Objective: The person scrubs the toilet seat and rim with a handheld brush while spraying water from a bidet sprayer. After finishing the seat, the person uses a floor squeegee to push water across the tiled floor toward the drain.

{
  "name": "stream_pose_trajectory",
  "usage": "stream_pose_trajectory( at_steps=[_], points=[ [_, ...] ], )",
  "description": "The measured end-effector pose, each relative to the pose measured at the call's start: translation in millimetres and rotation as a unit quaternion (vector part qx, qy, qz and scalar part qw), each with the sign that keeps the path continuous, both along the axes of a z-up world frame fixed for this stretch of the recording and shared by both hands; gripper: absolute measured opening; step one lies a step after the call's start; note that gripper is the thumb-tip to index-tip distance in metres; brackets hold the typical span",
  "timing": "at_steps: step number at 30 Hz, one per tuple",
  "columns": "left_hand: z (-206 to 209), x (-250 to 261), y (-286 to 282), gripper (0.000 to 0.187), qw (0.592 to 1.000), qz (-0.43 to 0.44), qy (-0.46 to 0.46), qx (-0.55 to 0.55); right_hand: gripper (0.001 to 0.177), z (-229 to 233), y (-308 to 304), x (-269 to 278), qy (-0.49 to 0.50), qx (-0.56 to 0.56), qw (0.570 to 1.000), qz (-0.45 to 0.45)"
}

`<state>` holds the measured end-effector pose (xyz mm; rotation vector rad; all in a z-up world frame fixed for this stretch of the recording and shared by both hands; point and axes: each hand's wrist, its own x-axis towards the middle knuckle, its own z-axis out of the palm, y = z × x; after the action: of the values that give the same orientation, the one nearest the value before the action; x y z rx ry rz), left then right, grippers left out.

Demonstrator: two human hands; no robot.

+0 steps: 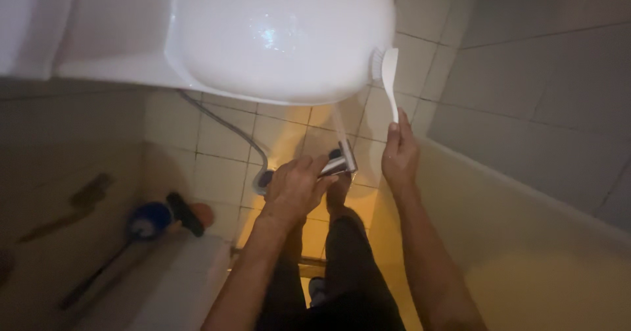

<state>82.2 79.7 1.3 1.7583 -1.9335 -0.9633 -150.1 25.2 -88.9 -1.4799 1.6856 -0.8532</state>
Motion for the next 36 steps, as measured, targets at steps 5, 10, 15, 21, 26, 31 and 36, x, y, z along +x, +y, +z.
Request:
stream_pose_trajectory(
  at_steps=[5,10,15,21,26,31,36],
  points=[
    [-2,-25,-12,0.035,0.998,-0.038,-0.021,0.047,0.044,0,8,-16,-0.008,0.065,0.996,-0.055],
    [0,-48,-23,0.033,0.999,-0.046,0.002,0.010,0.042,0,3,-31,-0.009,0.056,0.996,-0.062],
    [-7,-70,-36,0.031,0.997,-0.077,-0.023,0.001,0.046,-2,-3,-44,0.013,0.201,0.973,-0.116],
    [-9,-77,-44,0.032,0.996,-0.081,-0.047,0.014,0.042,-11,-13,-48,-0.019,0.051,0.997,-0.055],
    [-6,-70,-48,0.037,0.997,-0.074,-0.022,-0.004,0.045,-6,-20,-48,-0.007,0.108,0.991,-0.074],
    [-5,-75,-48,0.039,0.996,-0.077,-0.031,0.020,0.044,3,-19,-51,0.024,0.151,0.985,-0.075],
    [-7,-79,-55,0.041,0.992,-0.098,-0.049,0.069,0.046,3,-21,-48,-0.015,0.106,0.992,-0.063]
  ],
)
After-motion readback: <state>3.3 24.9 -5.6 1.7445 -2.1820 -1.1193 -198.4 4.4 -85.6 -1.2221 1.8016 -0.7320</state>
